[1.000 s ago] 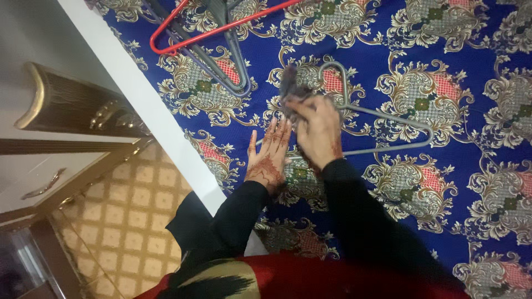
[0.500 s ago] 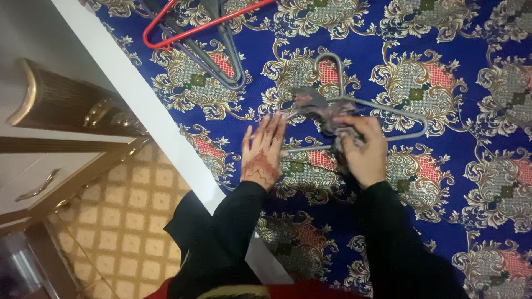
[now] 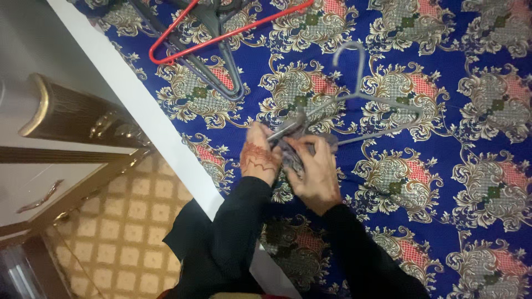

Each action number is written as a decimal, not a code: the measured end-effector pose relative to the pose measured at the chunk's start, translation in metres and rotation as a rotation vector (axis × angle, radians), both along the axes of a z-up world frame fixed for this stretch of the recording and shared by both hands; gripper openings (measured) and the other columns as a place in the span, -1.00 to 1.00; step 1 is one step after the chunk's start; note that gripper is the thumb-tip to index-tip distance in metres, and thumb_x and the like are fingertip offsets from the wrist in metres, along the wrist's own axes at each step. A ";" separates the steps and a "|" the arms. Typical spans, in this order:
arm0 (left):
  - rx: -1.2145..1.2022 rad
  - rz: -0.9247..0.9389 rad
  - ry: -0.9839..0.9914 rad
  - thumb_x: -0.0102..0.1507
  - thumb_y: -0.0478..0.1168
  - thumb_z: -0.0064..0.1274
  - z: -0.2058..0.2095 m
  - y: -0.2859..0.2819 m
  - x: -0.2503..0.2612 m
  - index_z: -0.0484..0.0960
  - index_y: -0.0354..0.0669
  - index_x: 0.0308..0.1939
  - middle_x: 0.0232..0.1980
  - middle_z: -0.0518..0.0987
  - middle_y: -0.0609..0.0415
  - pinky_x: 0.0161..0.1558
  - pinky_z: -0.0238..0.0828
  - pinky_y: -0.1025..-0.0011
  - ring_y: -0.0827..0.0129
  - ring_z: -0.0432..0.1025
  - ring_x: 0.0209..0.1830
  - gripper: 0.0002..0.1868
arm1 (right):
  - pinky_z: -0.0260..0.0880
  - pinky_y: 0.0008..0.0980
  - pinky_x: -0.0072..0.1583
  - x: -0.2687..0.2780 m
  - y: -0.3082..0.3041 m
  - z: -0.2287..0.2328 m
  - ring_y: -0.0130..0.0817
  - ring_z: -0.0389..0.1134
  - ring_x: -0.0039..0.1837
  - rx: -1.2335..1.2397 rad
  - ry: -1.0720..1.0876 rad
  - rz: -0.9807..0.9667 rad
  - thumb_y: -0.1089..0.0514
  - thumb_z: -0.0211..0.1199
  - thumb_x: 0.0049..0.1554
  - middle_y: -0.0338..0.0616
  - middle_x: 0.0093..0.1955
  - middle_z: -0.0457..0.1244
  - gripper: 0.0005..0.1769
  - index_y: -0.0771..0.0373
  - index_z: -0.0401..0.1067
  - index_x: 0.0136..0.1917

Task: The person wipes a series of plastic and wire clothes hangers one at a time using a grey cloth while they are placed on a blue patterned bed surface.

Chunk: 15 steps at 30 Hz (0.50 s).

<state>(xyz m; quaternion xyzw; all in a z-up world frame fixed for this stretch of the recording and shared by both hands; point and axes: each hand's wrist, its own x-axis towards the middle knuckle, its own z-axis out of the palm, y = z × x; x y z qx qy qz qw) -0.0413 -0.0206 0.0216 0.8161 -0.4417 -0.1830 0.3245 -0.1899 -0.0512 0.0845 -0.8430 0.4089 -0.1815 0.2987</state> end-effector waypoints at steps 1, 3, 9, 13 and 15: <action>0.052 0.030 0.183 0.12 -0.22 0.15 0.005 -0.005 -0.005 0.43 -0.29 0.08 -0.05 0.54 -0.19 -0.09 0.46 0.17 0.01 0.50 -0.10 -0.52 | 0.18 -0.07 0.19 0.002 0.001 0.006 0.00 0.18 0.26 -0.078 -0.001 -0.027 0.21 0.39 -0.07 0.08 0.23 0.16 -0.41 0.28 0.48 0.27; -0.001 0.030 0.361 0.20 -0.28 0.07 0.027 -0.008 -0.011 0.48 -0.20 0.02 -0.15 0.61 -0.08 -0.15 0.49 0.22 0.10 0.58 -0.19 -0.69 | 0.14 -0.07 0.18 0.006 0.003 0.015 0.06 0.16 0.32 -0.232 -0.004 -0.084 0.22 0.38 -0.06 0.11 0.33 0.17 -0.44 0.27 0.51 0.25; -0.264 -0.008 0.500 0.44 0.01 -0.16 0.116 -0.022 -0.021 0.55 -0.19 0.10 -0.02 0.63 -0.08 0.10 0.47 0.24 0.14 0.56 0.06 -0.62 | 0.20 -0.06 0.37 0.002 -0.014 0.047 -0.04 0.15 0.28 -0.497 -0.031 -0.099 0.31 0.38 0.02 -0.12 0.22 0.29 -0.60 0.16 0.57 0.16; -0.490 -0.077 0.407 0.55 0.20 -0.58 0.147 -0.019 -0.026 0.40 -0.18 0.41 0.37 0.46 -0.18 0.48 0.18 0.20 0.04 0.32 0.46 -0.33 | 0.27 -0.14 0.38 0.002 -0.027 0.086 -0.13 0.17 0.33 -0.436 -0.202 -0.175 0.39 0.25 0.03 -0.10 0.23 0.28 -0.56 0.19 0.55 0.19; -0.543 -0.111 0.368 0.57 0.25 -0.66 0.151 -0.020 -0.028 0.28 -0.14 0.51 0.50 0.37 -0.16 0.58 0.05 0.19 0.06 0.23 0.58 -0.30 | 0.35 -0.25 0.39 0.002 -0.031 0.107 -0.23 0.19 0.40 -0.379 -0.363 -0.195 0.42 0.14 0.12 -0.11 0.25 0.26 -0.56 0.18 0.53 0.23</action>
